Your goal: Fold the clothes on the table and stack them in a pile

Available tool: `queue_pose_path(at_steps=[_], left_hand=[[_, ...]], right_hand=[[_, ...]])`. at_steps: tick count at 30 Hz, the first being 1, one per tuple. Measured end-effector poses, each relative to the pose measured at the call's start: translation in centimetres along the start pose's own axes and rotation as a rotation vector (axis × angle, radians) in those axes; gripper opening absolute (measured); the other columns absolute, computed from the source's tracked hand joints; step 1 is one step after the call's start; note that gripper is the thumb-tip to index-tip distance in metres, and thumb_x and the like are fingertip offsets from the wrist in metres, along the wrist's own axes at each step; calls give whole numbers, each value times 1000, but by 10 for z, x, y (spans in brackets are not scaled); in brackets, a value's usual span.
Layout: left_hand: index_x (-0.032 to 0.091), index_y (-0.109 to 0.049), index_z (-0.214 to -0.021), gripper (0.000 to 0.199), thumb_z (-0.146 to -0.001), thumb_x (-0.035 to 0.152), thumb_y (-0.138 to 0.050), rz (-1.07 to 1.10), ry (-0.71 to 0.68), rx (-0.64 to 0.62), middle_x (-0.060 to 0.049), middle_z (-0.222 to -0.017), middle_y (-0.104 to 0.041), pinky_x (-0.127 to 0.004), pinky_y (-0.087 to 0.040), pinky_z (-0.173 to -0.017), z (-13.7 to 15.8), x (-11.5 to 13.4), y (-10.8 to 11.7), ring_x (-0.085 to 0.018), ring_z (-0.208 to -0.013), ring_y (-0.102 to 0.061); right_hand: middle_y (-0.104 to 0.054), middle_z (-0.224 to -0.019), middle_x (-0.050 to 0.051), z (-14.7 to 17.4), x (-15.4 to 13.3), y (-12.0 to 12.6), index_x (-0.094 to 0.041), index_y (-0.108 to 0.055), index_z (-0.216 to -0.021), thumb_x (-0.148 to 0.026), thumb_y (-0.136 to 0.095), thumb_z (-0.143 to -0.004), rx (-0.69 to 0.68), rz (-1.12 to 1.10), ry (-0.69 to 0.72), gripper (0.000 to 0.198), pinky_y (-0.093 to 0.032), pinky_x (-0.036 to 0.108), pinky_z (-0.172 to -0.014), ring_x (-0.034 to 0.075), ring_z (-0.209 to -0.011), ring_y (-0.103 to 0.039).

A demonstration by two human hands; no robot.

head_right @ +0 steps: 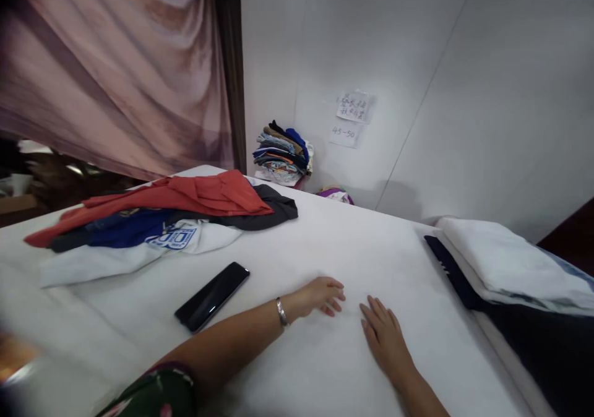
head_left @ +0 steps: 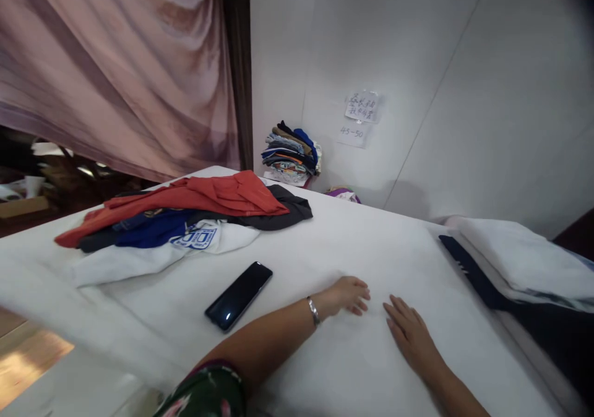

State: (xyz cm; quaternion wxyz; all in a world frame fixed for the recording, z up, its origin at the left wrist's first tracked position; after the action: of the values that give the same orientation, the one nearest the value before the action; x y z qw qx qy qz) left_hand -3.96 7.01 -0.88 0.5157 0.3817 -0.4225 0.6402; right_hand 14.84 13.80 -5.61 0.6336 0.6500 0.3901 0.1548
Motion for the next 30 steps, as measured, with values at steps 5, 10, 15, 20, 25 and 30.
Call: queue_pose_path(at_steps=[5, 10, 15, 20, 25, 30], left_hand=[[28, -68, -106, 29, -82, 39, -58, -637, -194, 340, -3, -94, -74, -26, -51, -61, -2, 70, 73, -16, -73, -69], [23, -64, -115, 32, -86, 25, -50, -1044, -262, 729, -6, -117, -67, -28, -47, -86, 18, 123, 194, -19, -104, -62], [13, -63, -113, 35, -85, 16, -41, -1251, -190, 984, -19, -121, -60, -43, -41, -94, 54, 138, 297, -31, -116, -51], [10, -62, -112, 39, -79, 9, -41, -1383, -108, 1054, -22, -118, -58, -45, -37, -92, 69, 128, 348, -33, -115, -48], [16, -61, -115, 39, -81, 13, -43, -1459, -94, 1041, -18, -123, -57, -43, -31, -93, 61, 122, 363, -30, -117, -44], [17, -64, -106, 30, -87, 23, -42, -1464, -94, 1038, -16, -118, -62, -43, -31, -91, 55, 128, 372, -30, -115, -47]], right_hand=[[-38, -151, 3, 5, 0, -6, -28, -53, -135, -45, -31, -95, 9, 62, 14, 49, -24, 50, -115, 25, -141, -31], [-38, -151, 1, 6, 2, -7, -29, -52, -136, -46, -32, -95, 3, 59, -11, 49, -21, 47, -117, 24, -141, -30], [-38, -150, -2, 5, 7, -10, -34, -53, -135, -44, -37, -92, 5, 4, -25, 47, -21, 51, -118, 27, -141, -29], [-40, -147, -12, 5, 15, -13, -61, -39, -134, -48, -45, -86, 97, -84, -12, 50, -29, 54, -115, 28, -138, -33], [-37, -146, -18, 6, 13, -12, -74, -22, -130, -50, -47, -84, 120, -84, -2, 57, -31, 57, -113, 28, -136, -36], [-38, -144, -21, 5, 12, -9, -74, -25, -129, -53, -47, -82, 127, -97, -26, 56, -31, 56, -114, 29, -135, -37]])
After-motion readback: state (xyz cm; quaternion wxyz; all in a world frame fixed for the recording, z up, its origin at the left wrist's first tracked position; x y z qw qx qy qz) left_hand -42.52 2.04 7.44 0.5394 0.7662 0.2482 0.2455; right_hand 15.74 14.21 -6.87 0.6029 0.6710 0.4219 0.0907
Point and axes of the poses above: each hand's wrist, its own z-axis away from the middle knuckle, its own y-axis out of the back of the hand, x = y × z, the point moved 7 cm from there along -z, towards the middle knuckle
